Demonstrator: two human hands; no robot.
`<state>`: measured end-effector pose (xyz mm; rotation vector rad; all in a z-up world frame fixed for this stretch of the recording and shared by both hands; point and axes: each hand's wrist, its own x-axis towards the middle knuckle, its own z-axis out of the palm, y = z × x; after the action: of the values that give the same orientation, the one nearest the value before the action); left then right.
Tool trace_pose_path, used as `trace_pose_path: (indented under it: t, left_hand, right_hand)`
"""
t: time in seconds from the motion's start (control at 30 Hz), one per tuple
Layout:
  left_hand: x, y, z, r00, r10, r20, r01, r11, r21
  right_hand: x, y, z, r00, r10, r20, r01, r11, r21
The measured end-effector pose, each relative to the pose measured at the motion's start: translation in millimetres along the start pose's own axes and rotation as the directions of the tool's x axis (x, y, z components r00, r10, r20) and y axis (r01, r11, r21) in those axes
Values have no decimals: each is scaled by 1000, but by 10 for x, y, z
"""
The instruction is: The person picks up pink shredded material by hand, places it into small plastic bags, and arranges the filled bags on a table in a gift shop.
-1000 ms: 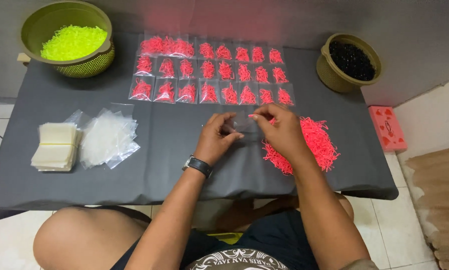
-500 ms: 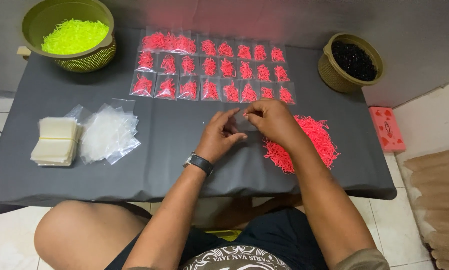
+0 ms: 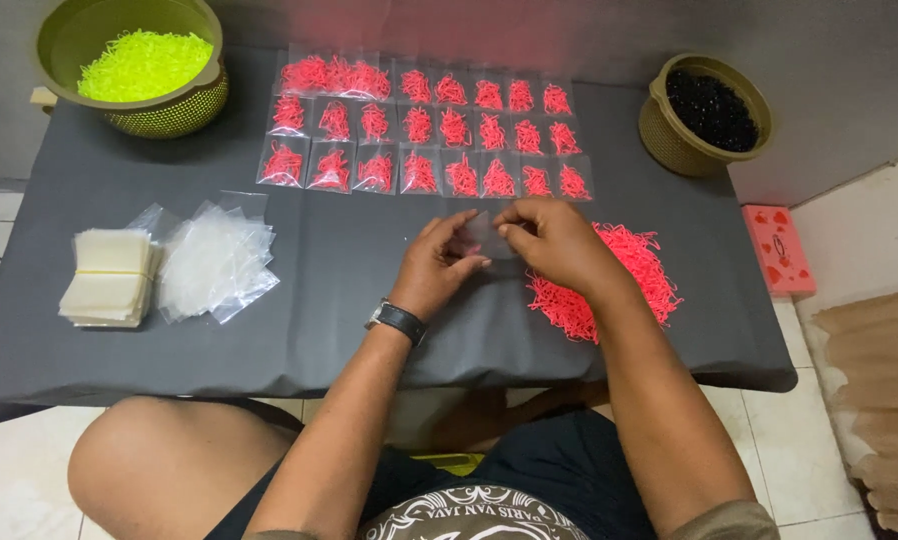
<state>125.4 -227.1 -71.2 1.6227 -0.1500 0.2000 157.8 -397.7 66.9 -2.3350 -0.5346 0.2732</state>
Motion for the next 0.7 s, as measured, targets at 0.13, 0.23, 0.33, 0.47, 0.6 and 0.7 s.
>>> trace_pose_path:
  t: [0.13,0.23,0.33,0.47,0.6,0.7]
  left_hand:
    - [23,-119,3,1000,-7,-29,6,999,-34]
    - [22,-94,-7,999,-12,-38,11,999,-37]
    - [27,-67,-14,999,-23,-33,22,999,-37]
    - [16,-59,-16,999,-20,-36,19,999,-50]
    - [12,-45,-13,999,-23,-37,21,999,-42]
    - [10,-39,2,1000,-17,-25,17,1000,-7]
  right_hand:
    - [-165,212,-130,997,20,-77,-14,996,85]
    - [-334,591,-196,984,155,-92,-175,941,-290]
    - [-427,1033,-83,957,285,-54,-264,776,-573]
    - [-552,1210,-24,981,117,-157,-187,798,-573]
    - [-653,1034,-86,953,79,-292,-174,933,-316]
    - [-691,786,-88,945,82,-318,-121,987,-106]
